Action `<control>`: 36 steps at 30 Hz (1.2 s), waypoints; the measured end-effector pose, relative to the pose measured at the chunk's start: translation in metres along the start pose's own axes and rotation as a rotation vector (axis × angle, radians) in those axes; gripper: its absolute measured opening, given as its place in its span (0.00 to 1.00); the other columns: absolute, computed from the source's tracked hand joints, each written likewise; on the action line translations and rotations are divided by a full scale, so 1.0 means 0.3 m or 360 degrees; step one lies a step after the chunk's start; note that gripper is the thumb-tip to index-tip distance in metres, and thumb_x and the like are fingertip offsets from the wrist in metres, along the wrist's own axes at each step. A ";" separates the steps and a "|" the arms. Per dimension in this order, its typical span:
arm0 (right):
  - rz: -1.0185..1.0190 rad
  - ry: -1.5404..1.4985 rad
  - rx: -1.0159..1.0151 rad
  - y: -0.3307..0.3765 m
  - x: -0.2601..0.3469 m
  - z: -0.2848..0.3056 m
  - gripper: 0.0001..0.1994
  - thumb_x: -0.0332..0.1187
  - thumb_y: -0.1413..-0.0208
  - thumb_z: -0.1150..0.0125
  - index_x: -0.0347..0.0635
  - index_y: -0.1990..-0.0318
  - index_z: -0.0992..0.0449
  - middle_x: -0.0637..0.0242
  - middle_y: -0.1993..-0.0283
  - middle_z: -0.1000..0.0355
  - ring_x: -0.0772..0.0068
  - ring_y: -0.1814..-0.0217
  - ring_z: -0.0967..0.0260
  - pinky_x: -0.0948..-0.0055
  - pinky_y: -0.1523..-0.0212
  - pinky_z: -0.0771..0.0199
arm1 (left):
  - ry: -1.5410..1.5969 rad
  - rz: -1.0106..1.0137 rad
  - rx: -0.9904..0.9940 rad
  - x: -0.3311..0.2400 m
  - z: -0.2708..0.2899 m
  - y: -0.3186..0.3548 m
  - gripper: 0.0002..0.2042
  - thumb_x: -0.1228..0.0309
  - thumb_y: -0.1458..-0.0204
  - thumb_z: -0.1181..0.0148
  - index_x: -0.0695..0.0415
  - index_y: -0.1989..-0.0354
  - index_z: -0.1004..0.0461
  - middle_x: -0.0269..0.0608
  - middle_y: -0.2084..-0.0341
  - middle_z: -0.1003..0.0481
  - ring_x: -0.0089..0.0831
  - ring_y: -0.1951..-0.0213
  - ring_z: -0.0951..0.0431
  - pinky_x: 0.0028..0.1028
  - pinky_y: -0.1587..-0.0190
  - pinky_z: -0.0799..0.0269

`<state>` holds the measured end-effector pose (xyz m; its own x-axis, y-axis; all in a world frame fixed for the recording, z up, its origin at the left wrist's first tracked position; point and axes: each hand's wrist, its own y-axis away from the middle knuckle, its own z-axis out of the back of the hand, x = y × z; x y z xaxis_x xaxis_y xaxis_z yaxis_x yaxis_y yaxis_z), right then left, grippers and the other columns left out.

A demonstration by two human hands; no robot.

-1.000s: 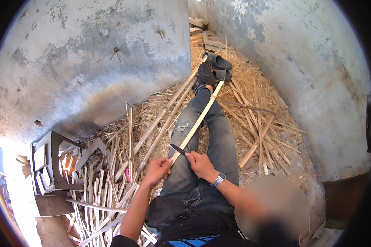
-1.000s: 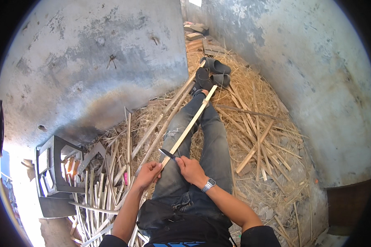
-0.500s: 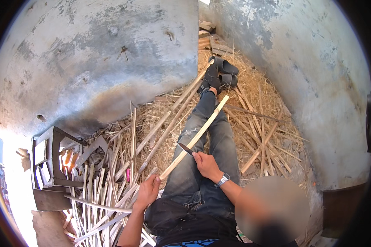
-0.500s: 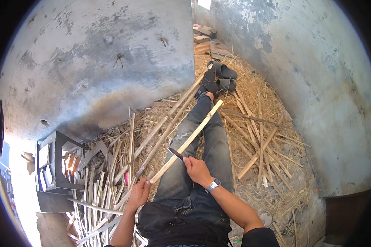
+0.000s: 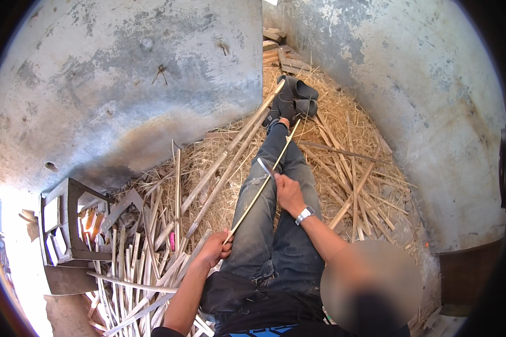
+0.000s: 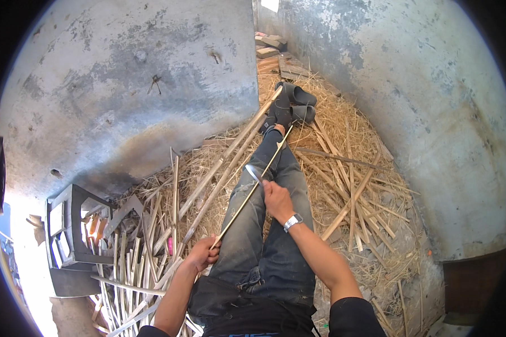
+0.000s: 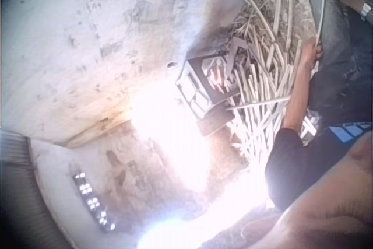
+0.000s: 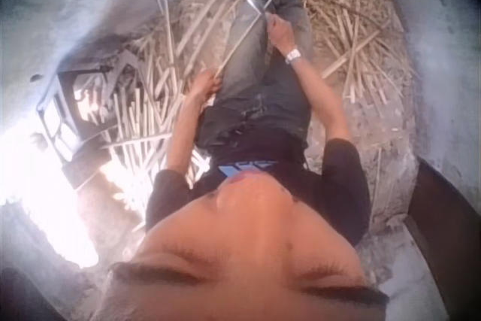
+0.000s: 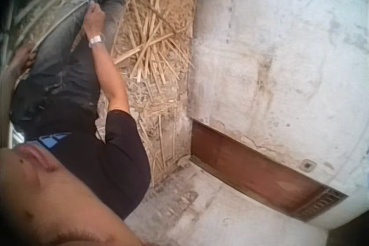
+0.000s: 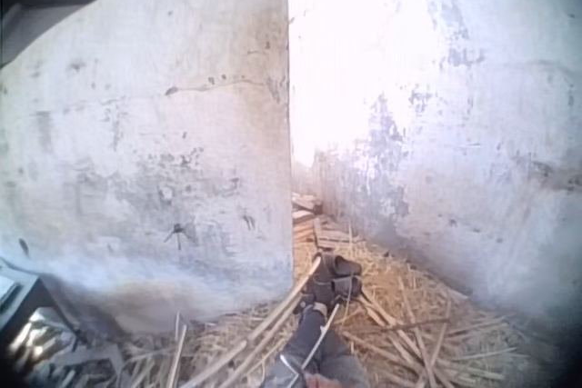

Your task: The person uses a knife to shave thin strips of wood from a long piece of bamboo, working by hand while sitting on the floor.

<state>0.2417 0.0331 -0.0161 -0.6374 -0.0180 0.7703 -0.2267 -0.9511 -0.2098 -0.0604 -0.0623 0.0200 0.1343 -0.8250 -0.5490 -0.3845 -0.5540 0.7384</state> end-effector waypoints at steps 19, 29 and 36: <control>0.0103 0.0004 0.0474 0.289 0.154 0.025 0.22 0.45 0.27 0.48 0.38 0.71 0.28 0.45 0.79 0.30 0.37 0.76 0.29 0.48 0.75 0.33 | -0.0294 -0.0198 -0.0177 -0.004 -0.050 -0.073 0.24 0.50 0.26 0.58 0.58 0.65 0.30 0.29 0.86 0.39 0.19 0.86 0.46 0.25 0.83 0.52; -0.0141 -0.0136 0.0187 0.141 0.048 0.039 0.24 0.48 0.27 0.49 0.36 0.70 0.25 0.40 0.74 0.28 0.31 0.68 0.28 0.43 0.69 0.33 | -0.0297 -0.0289 -0.0189 0.005 -0.049 -0.044 0.24 0.51 0.25 0.57 0.59 0.65 0.28 0.25 0.87 0.42 0.17 0.86 0.48 0.22 0.83 0.54; -0.0068 0.0159 -0.0101 -0.106 -0.074 0.054 0.23 0.47 0.27 0.51 0.38 0.71 0.27 0.40 0.73 0.27 0.29 0.67 0.29 0.39 0.68 0.33 | -0.0330 -0.0274 -0.0214 -0.002 -0.073 -0.044 0.24 0.51 0.25 0.57 0.60 0.64 0.27 0.26 0.86 0.40 0.17 0.84 0.46 0.22 0.81 0.51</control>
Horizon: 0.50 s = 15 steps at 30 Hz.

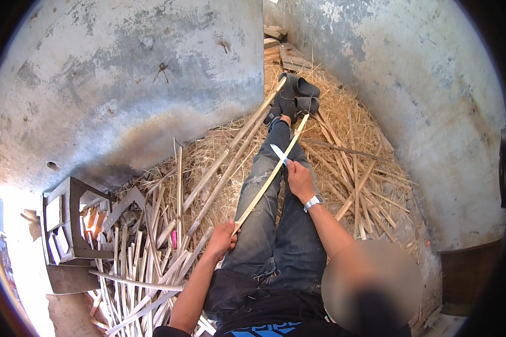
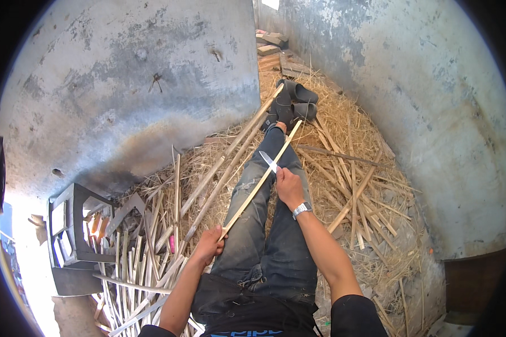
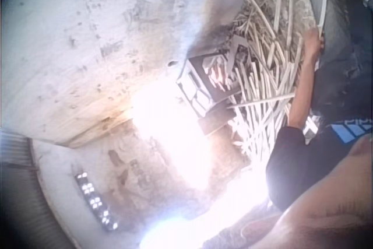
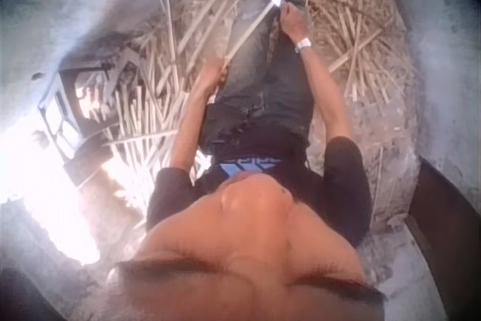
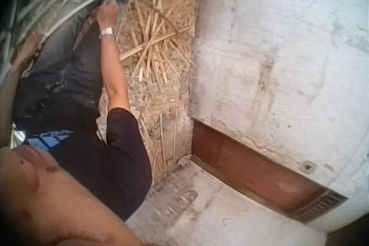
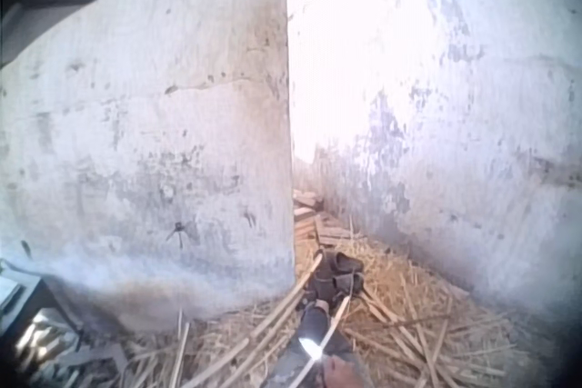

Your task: The person uses a knife to shave thin strips of wood from a long piece of bamboo, working by hand while sitting on the floor.

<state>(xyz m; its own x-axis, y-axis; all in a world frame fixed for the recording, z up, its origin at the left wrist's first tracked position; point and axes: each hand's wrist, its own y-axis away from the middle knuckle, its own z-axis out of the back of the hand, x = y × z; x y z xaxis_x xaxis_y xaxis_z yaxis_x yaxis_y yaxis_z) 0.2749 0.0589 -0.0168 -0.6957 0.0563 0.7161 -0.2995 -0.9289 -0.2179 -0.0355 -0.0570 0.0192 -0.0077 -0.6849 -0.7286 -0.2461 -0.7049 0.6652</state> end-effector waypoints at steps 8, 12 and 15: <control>0.0028 -0.0095 0.0046 0.086 0.009 -0.055 0.23 0.47 0.27 0.50 0.36 0.70 0.27 0.39 0.73 0.28 0.30 0.68 0.28 0.41 0.69 0.32 | 0.0172 0.0178 0.0065 0.015 0.002 -0.026 0.22 0.51 0.25 0.57 0.57 0.64 0.30 0.25 0.86 0.44 0.18 0.86 0.51 0.23 0.83 0.55; 0.0244 -0.0337 0.0214 0.187 0.088 -0.043 0.23 0.46 0.27 0.48 0.36 0.71 0.27 0.41 0.77 0.29 0.32 0.72 0.28 0.43 0.72 0.31 | 0.0182 0.0231 0.0041 0.000 -0.010 -0.038 0.22 0.51 0.25 0.58 0.57 0.64 0.31 0.25 0.87 0.43 0.18 0.87 0.50 0.25 0.84 0.57; 0.0243 -0.0107 0.0460 0.302 0.177 -0.032 0.22 0.47 0.28 0.47 0.39 0.70 0.23 0.44 0.79 0.29 0.36 0.75 0.27 0.45 0.73 0.29 | 0.0206 0.0229 0.0038 0.002 -0.004 -0.040 0.22 0.51 0.25 0.58 0.57 0.64 0.30 0.26 0.87 0.43 0.18 0.88 0.49 0.25 0.84 0.58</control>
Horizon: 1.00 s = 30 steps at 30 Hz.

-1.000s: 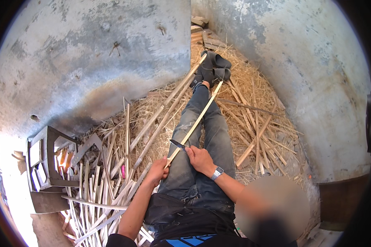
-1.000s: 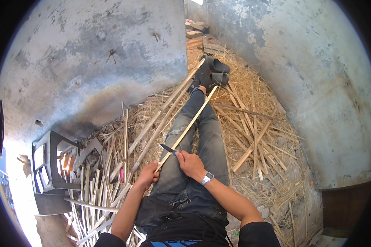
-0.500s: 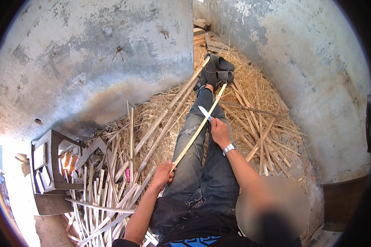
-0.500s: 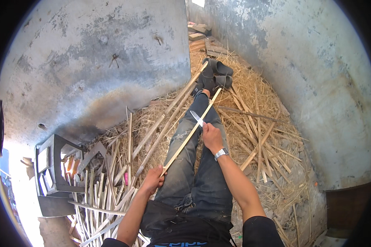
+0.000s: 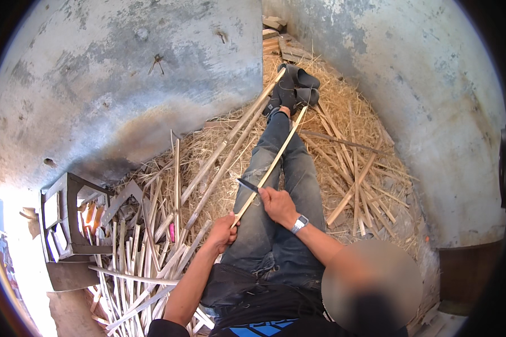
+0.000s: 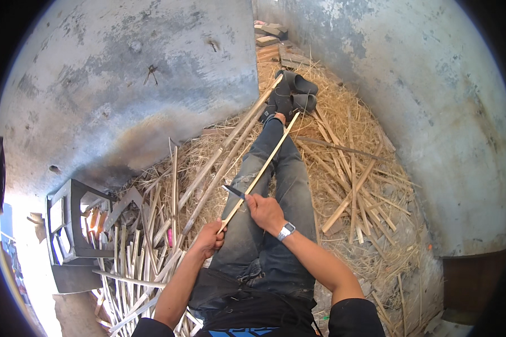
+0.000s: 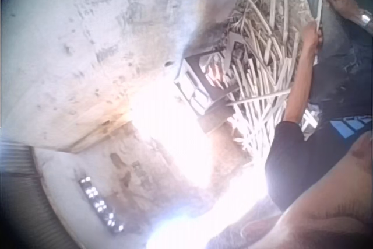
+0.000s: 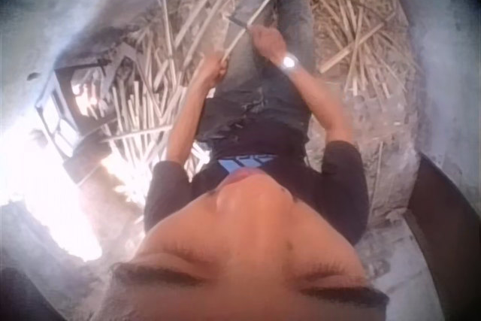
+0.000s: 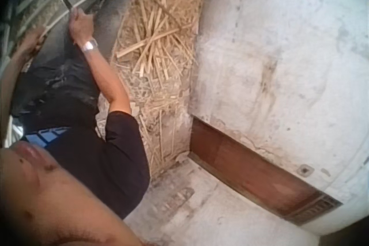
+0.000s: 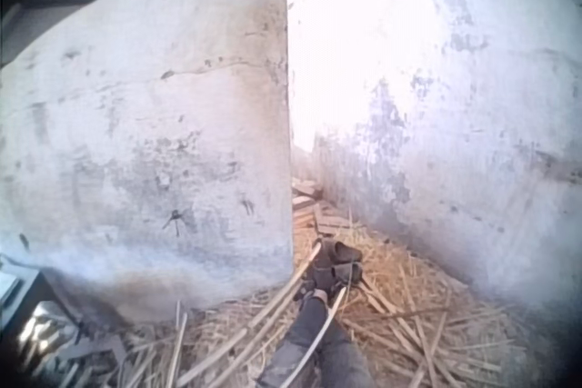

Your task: The person uses a knife to shave thin strips of wood from a long piece of bamboo, working by hand while sitting on the floor.

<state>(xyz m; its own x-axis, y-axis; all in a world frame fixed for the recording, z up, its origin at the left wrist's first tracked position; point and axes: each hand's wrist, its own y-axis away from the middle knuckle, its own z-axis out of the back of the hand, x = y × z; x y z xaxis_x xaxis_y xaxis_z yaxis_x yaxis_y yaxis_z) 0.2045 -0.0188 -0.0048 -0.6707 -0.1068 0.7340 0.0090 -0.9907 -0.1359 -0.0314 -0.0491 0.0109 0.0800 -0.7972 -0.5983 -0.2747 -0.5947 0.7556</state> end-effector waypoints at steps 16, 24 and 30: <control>-0.0159 0.0131 -0.0405 -0.232 -0.141 0.112 0.22 0.46 0.28 0.48 0.38 0.70 0.23 0.42 0.75 0.26 0.32 0.70 0.27 0.41 0.69 0.30 | -0.0150 -0.0153 -0.0043 -0.017 -0.034 0.033 0.24 0.51 0.25 0.57 0.58 0.66 0.28 0.25 0.87 0.44 0.18 0.87 0.51 0.25 0.84 0.56; -0.0188 0.0023 -0.0225 -0.109 -0.115 0.055 0.23 0.45 0.27 0.50 0.37 0.71 0.25 0.42 0.75 0.27 0.32 0.70 0.27 0.40 0.69 0.30 | -0.0202 -0.0141 -0.0163 -0.001 -0.048 0.011 0.23 0.51 0.26 0.56 0.58 0.66 0.28 0.27 0.88 0.43 0.18 0.87 0.50 0.26 0.84 0.55; -0.0104 0.0022 0.0004 0.033 0.023 -0.011 0.24 0.47 0.27 0.49 0.38 0.72 0.27 0.41 0.78 0.28 0.33 0.74 0.27 0.42 0.73 0.29 | -0.0051 -0.0031 -0.0065 -0.009 -0.023 -0.016 0.23 0.53 0.25 0.57 0.58 0.66 0.29 0.27 0.87 0.42 0.18 0.88 0.49 0.25 0.85 0.56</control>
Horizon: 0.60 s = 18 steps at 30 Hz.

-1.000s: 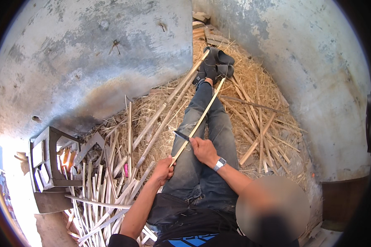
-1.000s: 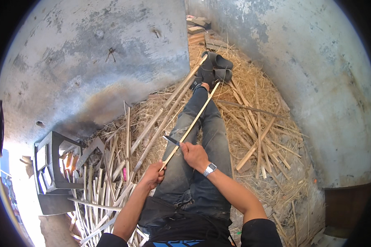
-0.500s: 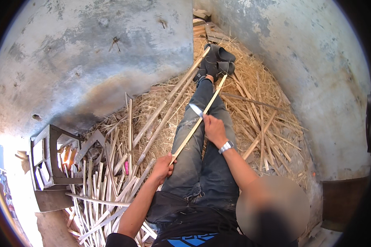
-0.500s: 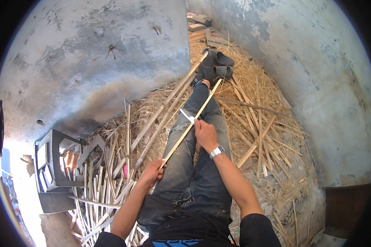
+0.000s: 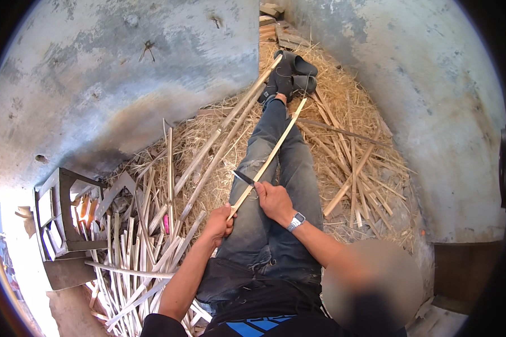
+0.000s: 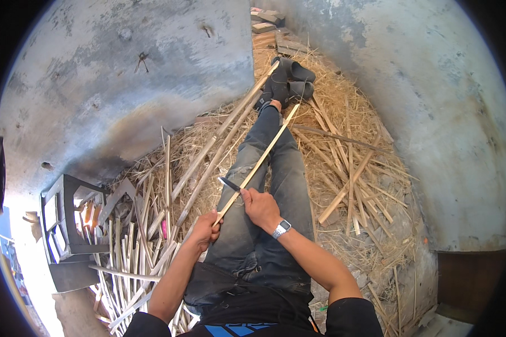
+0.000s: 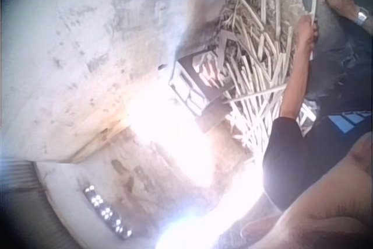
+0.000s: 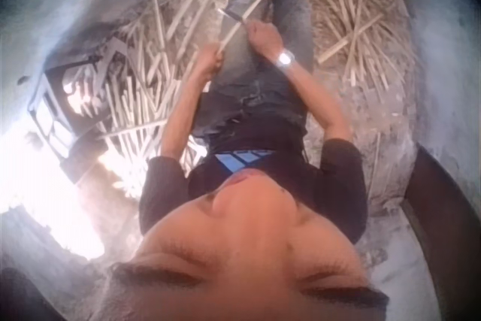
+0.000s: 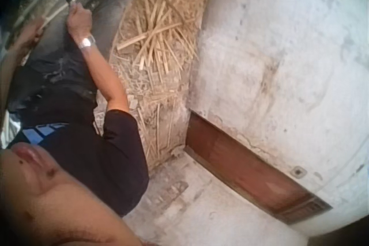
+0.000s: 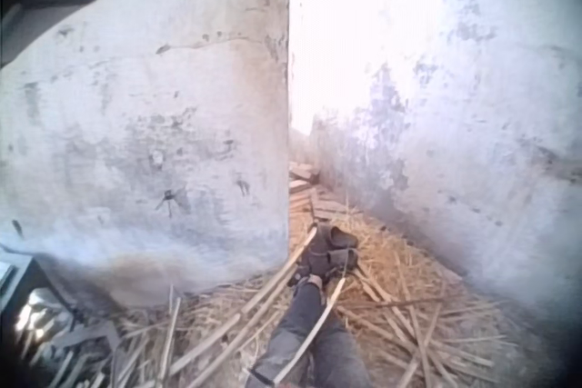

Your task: The person uses a knife to shave thin strips of wood from a long piece of bamboo, working by hand while sitting on the floor.

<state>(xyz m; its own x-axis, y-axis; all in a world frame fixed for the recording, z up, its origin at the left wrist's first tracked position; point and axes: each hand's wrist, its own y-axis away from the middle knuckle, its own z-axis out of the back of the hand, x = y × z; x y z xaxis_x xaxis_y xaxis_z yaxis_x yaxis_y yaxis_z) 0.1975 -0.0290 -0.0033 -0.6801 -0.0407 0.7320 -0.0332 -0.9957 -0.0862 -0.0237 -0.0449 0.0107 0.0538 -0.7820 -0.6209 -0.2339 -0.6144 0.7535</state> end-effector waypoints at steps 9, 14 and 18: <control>-0.0081 -0.0328 0.0353 0.097 0.095 0.028 0.26 0.47 0.26 0.51 0.35 0.72 0.22 0.40 0.77 0.28 0.37 0.74 0.27 0.50 0.72 0.30 | -0.0009 -0.0009 0.0044 -0.024 -0.016 0.033 0.23 0.52 0.25 0.59 0.59 0.66 0.29 0.26 0.87 0.43 0.18 0.88 0.50 0.25 0.85 0.56; -0.0678 -0.1329 0.0642 0.087 0.013 0.050 0.30 0.54 0.26 0.50 0.38 0.76 0.28 0.72 0.84 0.37 0.74 0.82 0.37 0.68 0.77 0.40 | -0.0276 -0.0417 0.0074 -0.025 -0.044 0.053 0.25 0.50 0.25 0.60 0.58 0.64 0.27 0.26 0.87 0.41 0.18 0.85 0.46 0.24 0.81 0.50; -0.0735 -0.1547 0.0342 0.052 0.090 0.164 0.25 0.51 0.29 0.43 0.42 0.75 0.29 0.80 0.82 0.41 0.84 0.79 0.47 0.74 0.77 0.46 | -0.0403 -0.0883 0.0052 -0.034 -0.089 0.072 0.25 0.49 0.25 0.61 0.58 0.62 0.27 0.27 0.86 0.38 0.17 0.83 0.42 0.23 0.79 0.46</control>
<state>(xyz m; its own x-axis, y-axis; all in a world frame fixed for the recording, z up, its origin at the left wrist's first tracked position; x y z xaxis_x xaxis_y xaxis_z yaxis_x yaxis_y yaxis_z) 0.2147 -0.0497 0.0484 0.2357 0.3858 0.8920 0.0561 -0.9217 0.3838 -0.0034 -0.0530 0.0390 -0.0553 -0.2943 -0.9541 -0.2672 -0.9164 0.2982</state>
